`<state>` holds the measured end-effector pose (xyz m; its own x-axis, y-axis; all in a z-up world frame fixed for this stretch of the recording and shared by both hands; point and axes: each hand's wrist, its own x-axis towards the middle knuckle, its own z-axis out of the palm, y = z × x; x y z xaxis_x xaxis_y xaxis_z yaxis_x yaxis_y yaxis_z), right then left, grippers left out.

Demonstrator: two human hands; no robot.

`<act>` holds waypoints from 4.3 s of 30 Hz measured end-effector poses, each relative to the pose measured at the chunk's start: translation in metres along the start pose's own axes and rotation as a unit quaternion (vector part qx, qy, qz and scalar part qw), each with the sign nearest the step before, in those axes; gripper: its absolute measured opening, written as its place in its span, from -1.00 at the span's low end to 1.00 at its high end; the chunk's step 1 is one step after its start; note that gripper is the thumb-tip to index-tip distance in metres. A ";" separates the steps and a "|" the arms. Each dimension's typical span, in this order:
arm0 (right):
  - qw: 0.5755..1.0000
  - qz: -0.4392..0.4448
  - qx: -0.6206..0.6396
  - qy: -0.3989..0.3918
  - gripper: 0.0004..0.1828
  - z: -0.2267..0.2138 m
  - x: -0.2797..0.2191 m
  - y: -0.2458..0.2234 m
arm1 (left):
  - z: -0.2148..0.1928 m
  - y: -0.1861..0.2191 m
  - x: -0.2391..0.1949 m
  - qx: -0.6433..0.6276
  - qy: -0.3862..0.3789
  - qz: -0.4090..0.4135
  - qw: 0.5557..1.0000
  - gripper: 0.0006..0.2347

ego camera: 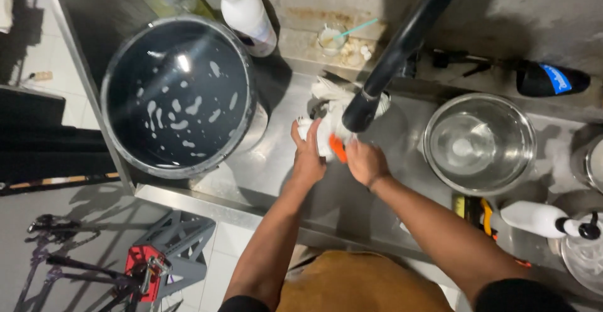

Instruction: The person scrubs a white sneaker with an orange brush under running water in a sink. They then use a small toothbrush to clean the shoe's details and apply a cleaning solution from a spray bottle before scrubbing again with a yellow brush.

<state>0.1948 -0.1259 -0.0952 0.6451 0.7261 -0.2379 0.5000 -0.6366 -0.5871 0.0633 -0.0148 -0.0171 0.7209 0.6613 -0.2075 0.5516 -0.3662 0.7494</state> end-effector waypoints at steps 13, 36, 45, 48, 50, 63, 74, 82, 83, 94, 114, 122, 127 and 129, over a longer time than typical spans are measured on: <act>0.990 0.098 -0.041 -0.096 -0.34 -0.056 -0.047 0.023 | 0.053 -0.107 -0.010 -0.110 0.037 -0.133 0.984 -0.23; 0.917 0.217 0.311 -0.122 -0.65 -0.019 0.066 0.000 | 0.142 0.076 -0.107 -0.776 -0.460 -0.269 0.338 -0.70; 0.885 0.234 0.367 -0.163 -0.72 -0.009 0.091 0.057 | 0.164 0.053 -0.097 -0.717 -0.569 -0.246 0.320 -0.61; 0.874 0.237 0.385 -0.179 -0.74 -0.010 0.101 0.080 | 0.167 0.042 -0.096 -0.696 -0.600 -0.236 0.314 -0.58; 0.867 0.238 0.396 -0.184 -0.75 -0.010 0.103 0.096 | 0.115 0.039 -0.070 -0.598 -0.545 -0.173 0.562 -0.69; 0.936 0.113 0.280 -0.179 -0.69 -0.016 -0.052 0.034 | 0.193 -0.054 -0.023 0.519 -0.345 0.461 0.632 -0.66; 0.978 0.097 -0.004 -0.186 -0.56 -0.075 -0.052 0.014 | 0.156 -0.042 0.001 0.699 -0.351 0.197 0.592 -0.62; 0.980 -0.060 -0.070 -0.179 -0.43 -0.086 -0.058 -0.002 | 0.188 -0.077 0.012 0.544 -0.246 0.299 0.745 -0.90; 0.978 -0.066 -0.077 -0.184 -0.43 -0.090 -0.060 -0.008 | 0.191 -0.083 0.011 0.564 -0.216 0.298 0.740 -0.90; 0.980 -0.114 -0.106 -0.124 -0.49 -0.089 -0.047 -0.014 | 0.132 -0.041 0.017 0.609 -0.298 0.297 0.672 -0.70; 0.968 -0.014 -0.108 -0.226 -0.23 -0.113 0.003 -0.051 | 0.111 -0.017 0.077 0.482 -0.350 0.088 0.798 -0.56; 0.976 -0.010 -0.056 -0.212 -0.37 -0.107 0.000 -0.043 | 0.110 -0.013 0.073 0.574 -0.275 0.266 0.724 -0.69; 0.982 0.035 -0.078 -0.166 -0.35 -0.085 0.016 -0.002 | 0.120 -0.035 0.083 0.556 -0.279 0.282 0.731 -0.70; 0.980 -0.003 -0.027 -0.198 -0.37 -0.093 -0.007 -0.037 | 0.122 -0.037 0.075 0.563 -0.287 0.273 0.726 -0.70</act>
<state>0.2255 -0.1316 -0.0004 0.3733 0.7668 -0.5222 0.5389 -0.6374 -0.5507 0.1482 -0.0317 -0.1369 0.8389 -0.0460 -0.5424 -0.1205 -0.9874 -0.1026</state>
